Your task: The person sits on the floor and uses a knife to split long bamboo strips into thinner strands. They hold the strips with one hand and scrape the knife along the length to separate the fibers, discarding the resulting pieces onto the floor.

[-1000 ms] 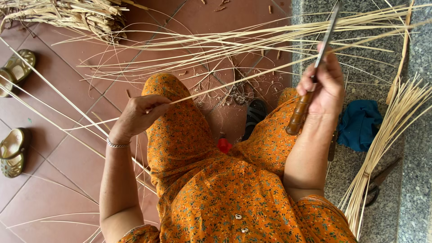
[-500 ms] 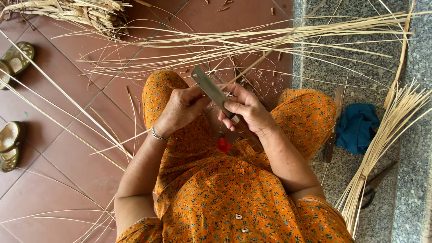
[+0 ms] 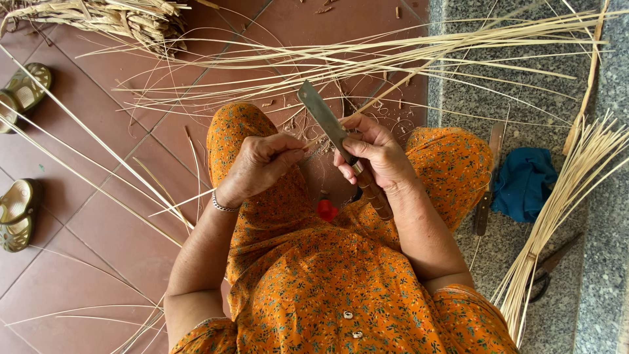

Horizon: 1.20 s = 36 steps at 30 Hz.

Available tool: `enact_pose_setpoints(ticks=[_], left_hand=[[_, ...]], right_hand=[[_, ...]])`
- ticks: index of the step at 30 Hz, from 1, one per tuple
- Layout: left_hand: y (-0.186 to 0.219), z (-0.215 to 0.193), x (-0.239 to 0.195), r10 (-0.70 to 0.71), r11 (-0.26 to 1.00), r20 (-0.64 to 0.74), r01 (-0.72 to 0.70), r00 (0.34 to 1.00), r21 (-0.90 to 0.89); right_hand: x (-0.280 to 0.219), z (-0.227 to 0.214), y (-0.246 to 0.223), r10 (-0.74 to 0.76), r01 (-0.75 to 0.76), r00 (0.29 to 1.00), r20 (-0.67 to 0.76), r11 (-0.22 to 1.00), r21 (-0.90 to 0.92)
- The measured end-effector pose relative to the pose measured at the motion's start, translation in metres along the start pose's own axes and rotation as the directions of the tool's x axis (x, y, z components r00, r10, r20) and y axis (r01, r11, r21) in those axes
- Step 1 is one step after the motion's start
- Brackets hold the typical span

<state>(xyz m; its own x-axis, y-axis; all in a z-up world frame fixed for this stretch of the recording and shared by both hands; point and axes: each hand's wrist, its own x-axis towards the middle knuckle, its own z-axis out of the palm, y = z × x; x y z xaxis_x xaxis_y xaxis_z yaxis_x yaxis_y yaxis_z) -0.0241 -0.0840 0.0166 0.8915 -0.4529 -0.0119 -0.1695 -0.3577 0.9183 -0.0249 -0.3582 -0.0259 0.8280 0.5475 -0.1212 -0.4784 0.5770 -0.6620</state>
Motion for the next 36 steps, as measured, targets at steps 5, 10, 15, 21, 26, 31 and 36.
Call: enact_pose_setpoints(ticks=[5,10,15,21,26,31,36], left_hand=[[-0.003,-0.015,-0.008,0.002,1.000,0.011,-0.003,1.000,0.031],[-0.002,-0.024,-0.021,-0.082,0.995,0.012,0.081,0.997,0.054],[-0.007,-0.034,-0.030,-0.075,0.996,0.002,0.075,0.997,0.050],[-0.027,-0.054,-0.053,-0.167,0.982,-0.038,0.169,0.985,0.081],[-0.050,-0.071,-0.069,-0.288,0.957,-0.043,0.290,0.957,0.021],[-0.051,-0.091,-0.074,-0.392,0.916,-0.048,0.395,0.919,0.068],[-0.029,-0.090,-0.055,-0.041,0.944,-0.045,0.053,0.998,0.326]], right_hand=[[-0.005,-0.010,-0.011,-0.047,0.048,0.999,-0.015,0.997,0.059],[-0.008,-0.013,-0.014,-0.059,0.064,0.996,-0.074,0.996,0.067],[-0.008,-0.016,-0.018,-0.083,0.085,0.994,-0.065,0.996,0.037],[-0.015,-0.025,-0.031,-0.149,0.161,0.975,-0.164,0.985,0.063],[-0.020,-0.026,-0.034,-0.161,0.166,0.967,-0.199,0.986,0.009],[-0.023,-0.032,-0.045,-0.213,0.214,0.956,-0.203,0.977,-0.017],[-0.019,-0.027,-0.036,-0.204,0.185,0.956,-0.210,0.977,-0.104]])
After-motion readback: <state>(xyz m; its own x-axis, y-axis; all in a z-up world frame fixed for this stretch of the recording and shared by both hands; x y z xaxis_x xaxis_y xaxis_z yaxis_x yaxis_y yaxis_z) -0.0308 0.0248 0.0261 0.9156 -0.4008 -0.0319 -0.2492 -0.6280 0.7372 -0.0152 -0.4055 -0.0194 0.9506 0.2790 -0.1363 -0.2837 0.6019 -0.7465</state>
